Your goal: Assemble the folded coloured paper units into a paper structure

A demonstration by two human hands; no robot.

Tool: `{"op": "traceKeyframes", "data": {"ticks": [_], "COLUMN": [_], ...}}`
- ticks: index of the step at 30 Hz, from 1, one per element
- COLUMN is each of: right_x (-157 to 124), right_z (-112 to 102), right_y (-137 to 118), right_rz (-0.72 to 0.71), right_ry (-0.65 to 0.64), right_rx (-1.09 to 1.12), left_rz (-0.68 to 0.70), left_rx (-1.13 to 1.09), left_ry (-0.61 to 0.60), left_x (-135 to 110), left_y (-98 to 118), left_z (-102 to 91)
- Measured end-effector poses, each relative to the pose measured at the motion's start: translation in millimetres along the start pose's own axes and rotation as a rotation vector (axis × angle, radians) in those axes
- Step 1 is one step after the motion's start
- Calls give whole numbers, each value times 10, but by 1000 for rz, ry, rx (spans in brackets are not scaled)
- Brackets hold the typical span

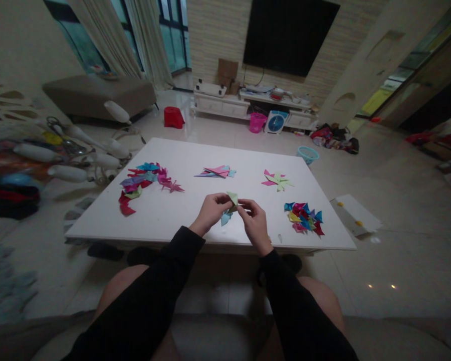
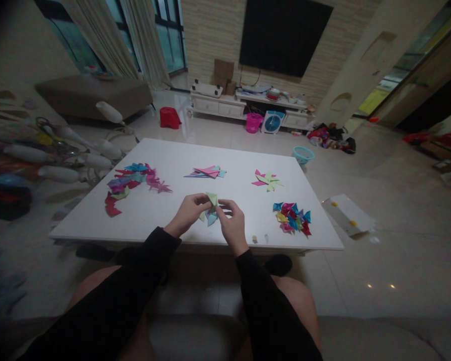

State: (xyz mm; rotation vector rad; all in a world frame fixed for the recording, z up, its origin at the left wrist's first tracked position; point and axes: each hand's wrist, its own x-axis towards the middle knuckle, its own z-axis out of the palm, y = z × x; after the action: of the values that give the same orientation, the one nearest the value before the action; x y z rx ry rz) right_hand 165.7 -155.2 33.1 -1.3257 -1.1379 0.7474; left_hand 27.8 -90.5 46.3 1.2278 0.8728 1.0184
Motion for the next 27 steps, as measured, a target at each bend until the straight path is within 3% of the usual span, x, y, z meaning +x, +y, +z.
{"op": "traceKeyframes", "data": {"ticks": [5, 11, 18, 27], "right_x": [42, -6, -51, 16], "right_z": [-5, -54, -48, -53], "right_y": [29, 79, 112, 81], "right_rz": [30, 29, 44, 32], "right_ry": [-4, 23, 30, 66], "right_rx": [123, -30, -42, -45], "left_rz": [5, -4, -39, 3], "left_rx": [-30, -41, -60, 74], "left_ry": [-63, -89, -112, -108], "left_x": [15, -30, -88, -39], "left_y": [60, -6, -81, -18], "left_z": [-3, -2, -10, -16]}}
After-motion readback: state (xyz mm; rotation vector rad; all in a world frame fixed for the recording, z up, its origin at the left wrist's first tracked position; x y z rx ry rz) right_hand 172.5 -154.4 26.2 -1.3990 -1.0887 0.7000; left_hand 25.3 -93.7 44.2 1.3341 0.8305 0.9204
